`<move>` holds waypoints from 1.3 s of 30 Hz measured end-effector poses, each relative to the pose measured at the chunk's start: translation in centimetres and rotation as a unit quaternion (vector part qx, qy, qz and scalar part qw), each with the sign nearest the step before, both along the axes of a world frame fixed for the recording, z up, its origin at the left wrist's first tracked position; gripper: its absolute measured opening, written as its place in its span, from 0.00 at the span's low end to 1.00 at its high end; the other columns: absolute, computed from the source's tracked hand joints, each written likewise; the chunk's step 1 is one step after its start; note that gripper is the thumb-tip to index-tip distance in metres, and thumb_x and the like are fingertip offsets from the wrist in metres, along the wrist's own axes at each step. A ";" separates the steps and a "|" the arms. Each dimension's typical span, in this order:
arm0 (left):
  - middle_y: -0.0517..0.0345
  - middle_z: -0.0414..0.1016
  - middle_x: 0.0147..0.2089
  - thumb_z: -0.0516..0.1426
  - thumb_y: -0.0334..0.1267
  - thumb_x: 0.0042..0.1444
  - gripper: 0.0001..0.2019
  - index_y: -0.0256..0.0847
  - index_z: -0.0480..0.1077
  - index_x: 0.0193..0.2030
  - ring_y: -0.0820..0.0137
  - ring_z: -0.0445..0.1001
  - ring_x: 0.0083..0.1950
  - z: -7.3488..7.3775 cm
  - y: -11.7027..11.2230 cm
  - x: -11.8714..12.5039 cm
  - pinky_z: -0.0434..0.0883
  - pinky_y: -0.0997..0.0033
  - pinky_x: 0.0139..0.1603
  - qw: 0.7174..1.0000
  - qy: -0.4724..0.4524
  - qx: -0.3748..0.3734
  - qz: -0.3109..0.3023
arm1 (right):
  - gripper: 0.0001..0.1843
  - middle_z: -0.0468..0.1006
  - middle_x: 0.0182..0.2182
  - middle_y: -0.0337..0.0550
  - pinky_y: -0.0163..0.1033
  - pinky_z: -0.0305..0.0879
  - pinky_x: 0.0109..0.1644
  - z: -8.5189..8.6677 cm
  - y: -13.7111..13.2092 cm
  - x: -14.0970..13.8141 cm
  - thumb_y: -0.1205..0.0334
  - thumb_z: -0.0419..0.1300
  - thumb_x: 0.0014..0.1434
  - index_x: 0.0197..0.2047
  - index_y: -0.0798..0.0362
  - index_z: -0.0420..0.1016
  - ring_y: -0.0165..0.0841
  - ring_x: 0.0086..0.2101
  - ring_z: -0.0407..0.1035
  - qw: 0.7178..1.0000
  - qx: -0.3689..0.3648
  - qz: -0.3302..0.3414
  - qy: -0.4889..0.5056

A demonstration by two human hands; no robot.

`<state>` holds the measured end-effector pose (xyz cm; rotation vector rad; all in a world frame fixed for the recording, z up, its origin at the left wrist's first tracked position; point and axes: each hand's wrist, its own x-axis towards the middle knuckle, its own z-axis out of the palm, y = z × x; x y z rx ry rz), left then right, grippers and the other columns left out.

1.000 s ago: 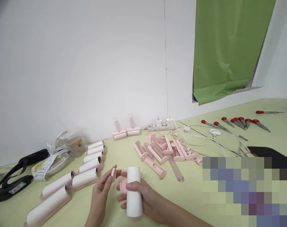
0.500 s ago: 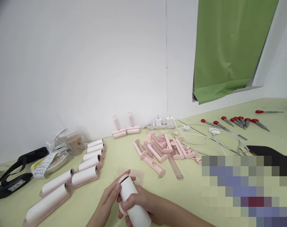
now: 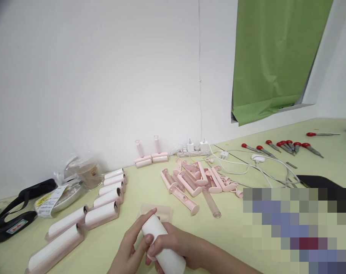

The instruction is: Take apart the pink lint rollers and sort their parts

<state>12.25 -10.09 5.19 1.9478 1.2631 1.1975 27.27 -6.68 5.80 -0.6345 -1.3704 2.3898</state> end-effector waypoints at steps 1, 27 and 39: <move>0.52 0.69 0.49 0.50 0.43 0.54 0.18 0.45 0.64 0.51 0.63 0.67 0.49 0.0 -0.1 0.3 0.64 0.68 0.49 0.999 -0.035 -0.004 0.022 | 0.13 0.71 0.23 0.37 0.28 0.57 0.19 0.2 0.0 0.0 0.62 0.58 0.42 0.33 0.54 0.64 0.22 0.15 0.61 1.000 0.008 -0.017 0.011; 0.50 0.64 0.52 0.54 0.34 0.52 0.29 0.52 0.47 0.59 0.63 0.63 0.54 -3.8 0.6 1.4 0.65 0.60 0.51 0.954 0.008 0.294 0.053 | 0.50 0.60 0.48 0.50 0.45 0.56 0.50 -1.6 1.6 0.7 0.52 0.67 0.35 0.57 0.50 0.43 0.41 0.48 0.58 0.945 0.253 -0.204 0.030; 0.58 0.70 0.31 0.58 0.51 0.43 0.35 0.51 0.47 0.57 0.75 0.66 0.16 1.1 0.3 3.4 0.60 0.79 0.11 0.860 -0.405 -0.304 0.064 | 0.49 0.54 0.54 0.49 0.44 0.58 0.49 0.4 0.0 0.6 0.60 0.64 0.35 0.59 0.49 0.44 0.44 0.53 0.50 0.814 0.553 -0.144 -0.110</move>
